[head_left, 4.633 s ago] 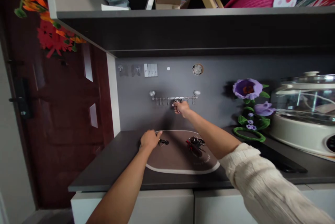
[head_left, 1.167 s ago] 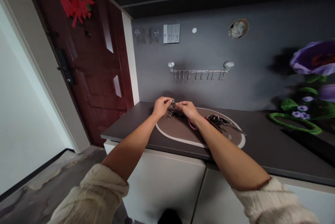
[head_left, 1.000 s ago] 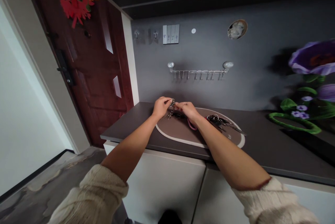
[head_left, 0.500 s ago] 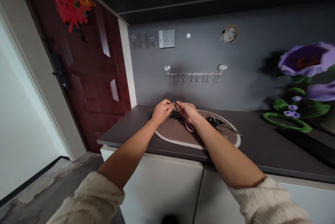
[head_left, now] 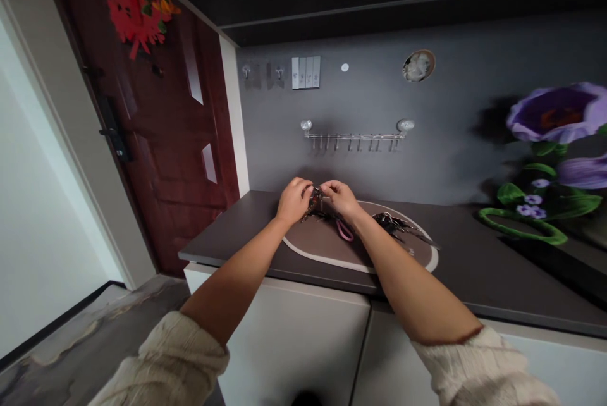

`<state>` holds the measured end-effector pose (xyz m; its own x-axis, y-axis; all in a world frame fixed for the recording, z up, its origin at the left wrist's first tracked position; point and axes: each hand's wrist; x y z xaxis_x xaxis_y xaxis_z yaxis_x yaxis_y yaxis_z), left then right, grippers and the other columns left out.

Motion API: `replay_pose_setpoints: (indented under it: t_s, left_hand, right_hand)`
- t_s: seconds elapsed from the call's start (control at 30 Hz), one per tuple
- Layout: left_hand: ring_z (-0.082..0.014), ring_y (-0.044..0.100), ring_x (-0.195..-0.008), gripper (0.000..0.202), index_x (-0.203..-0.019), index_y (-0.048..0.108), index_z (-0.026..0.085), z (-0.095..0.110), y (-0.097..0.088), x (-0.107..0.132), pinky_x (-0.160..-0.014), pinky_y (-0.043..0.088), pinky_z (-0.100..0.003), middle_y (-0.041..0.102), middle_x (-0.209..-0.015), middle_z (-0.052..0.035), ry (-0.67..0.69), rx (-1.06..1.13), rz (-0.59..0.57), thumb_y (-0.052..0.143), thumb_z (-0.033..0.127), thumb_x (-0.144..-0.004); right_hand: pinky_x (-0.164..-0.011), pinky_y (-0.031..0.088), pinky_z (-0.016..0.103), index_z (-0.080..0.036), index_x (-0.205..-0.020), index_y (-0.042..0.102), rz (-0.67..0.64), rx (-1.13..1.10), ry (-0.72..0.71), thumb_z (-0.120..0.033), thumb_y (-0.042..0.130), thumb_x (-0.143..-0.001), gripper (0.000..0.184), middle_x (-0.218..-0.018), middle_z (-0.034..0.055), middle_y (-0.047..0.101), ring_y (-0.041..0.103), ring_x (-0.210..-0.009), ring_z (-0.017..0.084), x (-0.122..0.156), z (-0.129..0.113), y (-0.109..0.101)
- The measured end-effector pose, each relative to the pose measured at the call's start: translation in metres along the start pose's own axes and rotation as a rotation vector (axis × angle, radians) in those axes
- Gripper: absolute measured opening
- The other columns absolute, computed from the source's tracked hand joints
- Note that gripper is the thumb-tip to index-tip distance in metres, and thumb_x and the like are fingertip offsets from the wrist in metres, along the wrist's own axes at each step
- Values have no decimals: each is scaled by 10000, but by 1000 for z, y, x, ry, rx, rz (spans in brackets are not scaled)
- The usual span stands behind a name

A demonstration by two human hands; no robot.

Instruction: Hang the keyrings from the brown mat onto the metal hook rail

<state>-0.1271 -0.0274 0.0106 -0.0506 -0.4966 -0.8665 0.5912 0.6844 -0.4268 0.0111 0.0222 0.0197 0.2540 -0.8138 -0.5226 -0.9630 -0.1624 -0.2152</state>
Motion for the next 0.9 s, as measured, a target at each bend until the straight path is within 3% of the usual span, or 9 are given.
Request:
replay_pose_setpoints:
  t_s: [0.13, 0.33, 0.57, 0.77, 0.9]
  left_hand:
    - [-143, 515, -872, 266, -934, 596, 175, -4, 2, -2, -789, 406, -272, 585, -920, -55, -52, 30, 1, 384, 286, -818]
    - [-135, 526, -781, 217, -799, 632, 173, -3, 3, -4, -736, 411, -268, 617, -803, -37, -131, 149, -41, 451, 292, -780]
    - [-113, 528, -642, 186, -746, 616, 135, 3, 3, -7, -636, 420, -242, 615, -711, -29, -358, 479, -100, 533, 296, -705]
    - [-107, 531, -650, 209, -735, 598, 128, 0, 4, -8, -660, 417, -248, 611, -700, -26, -479, 696, -3, 564, 325, -672]
    - [-97, 516, -629, 233, -722, 598, 122, 0, 6, -8, -648, 409, -242, 598, -677, -20, -522, 800, 42, 599, 338, -638]
  right_hand:
    - [-681, 369, 261, -156, -697, 555, -15, 168, -174, -314, 466, -710, 181, -682, 12, 563, 490, -659, 122, -3, 2, -2]
    - [-697, 361, 263, -171, -718, 581, 15, 260, -247, -311, 451, -732, 191, -732, 27, 592, 507, -709, 141, 2, -8, -3]
    - [-697, 365, 248, -181, -715, 593, 54, 78, -153, -323, 538, -669, 159, -729, 16, 594, 498, -692, 131, 3, -8, -2]
    - [-590, 359, 224, -160, -702, 558, -16, -66, -21, -336, 562, -633, 189, -619, -16, 541, 447, -572, 94, 6, -6, 3]
    - [-592, 356, 228, -156, -713, 555, -17, -102, -29, -364, 574, -628, 225, -642, -14, 540, 450, -576, 91, 9, -10, 4]
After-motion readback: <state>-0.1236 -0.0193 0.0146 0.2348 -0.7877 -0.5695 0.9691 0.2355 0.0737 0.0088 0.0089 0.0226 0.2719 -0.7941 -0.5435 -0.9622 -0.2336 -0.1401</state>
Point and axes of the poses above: each hand's wrist, its own x-axis away from the middle knuckle, its own y-axis out of the palm, z = x × y
